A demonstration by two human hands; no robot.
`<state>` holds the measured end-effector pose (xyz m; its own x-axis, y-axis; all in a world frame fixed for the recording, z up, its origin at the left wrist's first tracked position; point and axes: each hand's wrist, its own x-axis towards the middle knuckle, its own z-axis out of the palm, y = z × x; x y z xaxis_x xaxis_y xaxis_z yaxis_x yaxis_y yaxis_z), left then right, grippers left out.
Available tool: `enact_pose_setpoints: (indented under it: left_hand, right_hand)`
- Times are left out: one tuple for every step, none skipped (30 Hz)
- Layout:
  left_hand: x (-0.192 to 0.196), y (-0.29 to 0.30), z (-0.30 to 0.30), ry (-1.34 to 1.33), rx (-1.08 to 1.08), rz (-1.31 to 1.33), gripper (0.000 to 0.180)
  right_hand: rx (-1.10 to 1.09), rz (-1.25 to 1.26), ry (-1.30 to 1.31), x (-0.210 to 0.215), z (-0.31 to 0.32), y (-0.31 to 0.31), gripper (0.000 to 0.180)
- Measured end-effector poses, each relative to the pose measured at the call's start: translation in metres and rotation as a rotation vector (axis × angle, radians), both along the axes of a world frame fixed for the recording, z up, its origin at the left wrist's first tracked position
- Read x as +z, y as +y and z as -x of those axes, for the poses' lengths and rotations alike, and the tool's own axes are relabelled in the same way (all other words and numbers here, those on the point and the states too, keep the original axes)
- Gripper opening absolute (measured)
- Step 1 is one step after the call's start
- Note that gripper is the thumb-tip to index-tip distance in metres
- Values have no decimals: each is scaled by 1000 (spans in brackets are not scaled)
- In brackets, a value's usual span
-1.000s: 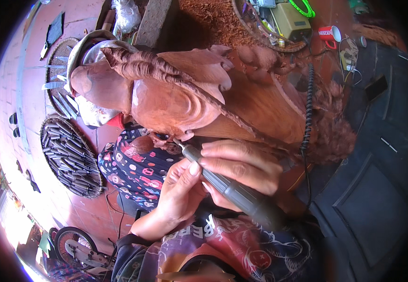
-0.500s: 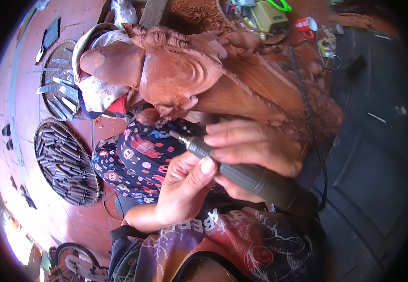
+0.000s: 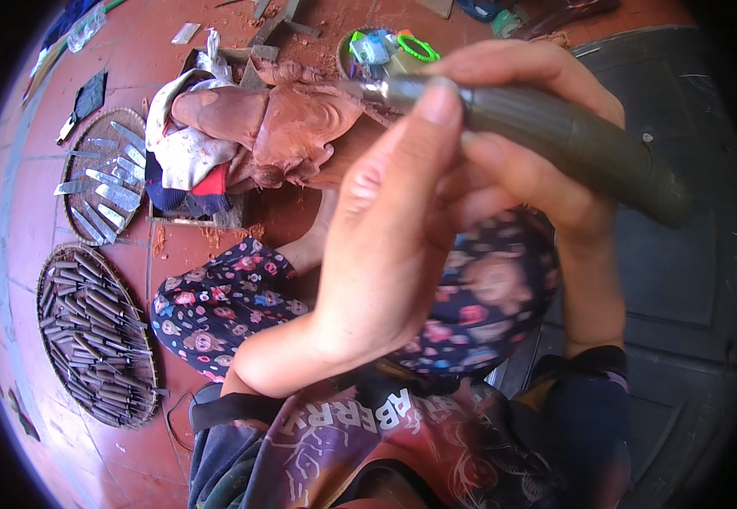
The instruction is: The person uses a rotary carving tool to shape and smooth a large wooden sculpture, focusing on detailed areas. They occasionally pause to brush away wood shavings and switch to a hand chisel for finer adjustments.
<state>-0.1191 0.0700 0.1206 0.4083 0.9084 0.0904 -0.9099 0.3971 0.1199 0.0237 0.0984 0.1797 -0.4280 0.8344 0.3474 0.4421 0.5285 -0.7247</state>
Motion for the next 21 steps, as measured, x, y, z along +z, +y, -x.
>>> enact_pose_setpoints:
  left_hand:
    - [0,-2,-1,-65,-30,1,32]
    - [-5,-3,0,-36,-56,-31,32]
    - [-11,-5,0,0,-80,-61,32]
    - [-22,-7,0,40,-80,-117,32]
    - [-36,-9,1,81,-90,-171,32]
    - [-45,-13,5,128,-106,-220,31]
    - [-48,-18,10,150,-116,-158,32]
    - [-50,-24,15,161,-127,-100,32]
    - [-55,-27,16,166,-153,-27,31]
    - [-59,-30,18,171,-178,49,31]
    - [-67,-32,21,176,-218,140,29]
    - [-75,-32,23,164,-227,153,28]
    - [-84,-32,22,159,-224,170,31]
    - [-81,-26,23,194,-203,272,32]
    - [-77,-20,24,229,-182,373,34]
    - [-83,-17,24,271,-160,326,38]
    - [-89,-12,26,283,-152,283,39]
    - [-95,-8,30,292,-145,240,40]
    - [-99,-4,31,300,-139,196,40]
    - [-98,1,29,322,-104,165,40]
    - [-99,5,27,314,-101,158,40]
  right_hand:
    - [30,-4,-22,6,-1,-1,41]
    - [64,-3,-42,8,0,0,40]
    - [68,54,42,4,2,-4,42]
    - [74,112,101,-3,3,-8,43]
    - [71,172,160,-11,4,-13,43]
    - [49,210,223,-20,6,-17,42]
    - [26,266,273,-28,10,-22,39]
    - [35,266,272,-38,13,-23,39]
    - [42,268,269,-49,13,-23,41]
    - [22,267,278,-61,14,-24,37]
    - [0,269,289,-72,15,-25,33]
    - [-11,238,287,-84,15,-23,33]
    - [-40,214,265,-92,18,-22,33]
    - [-60,171,228,-103,21,-19,31]
    - [-81,128,189,-110,23,-17,31]
    - [-28,117,88,-113,19,-13,36]
    - [-9,89,29,-111,20,-6,36]
    - [10,61,-32,-106,23,0,36]
    - [29,32,-95,-102,25,5,37]
    - [35,-22,-173,-101,24,8,39]
    - [81,-62,-262,-98,21,12,40]
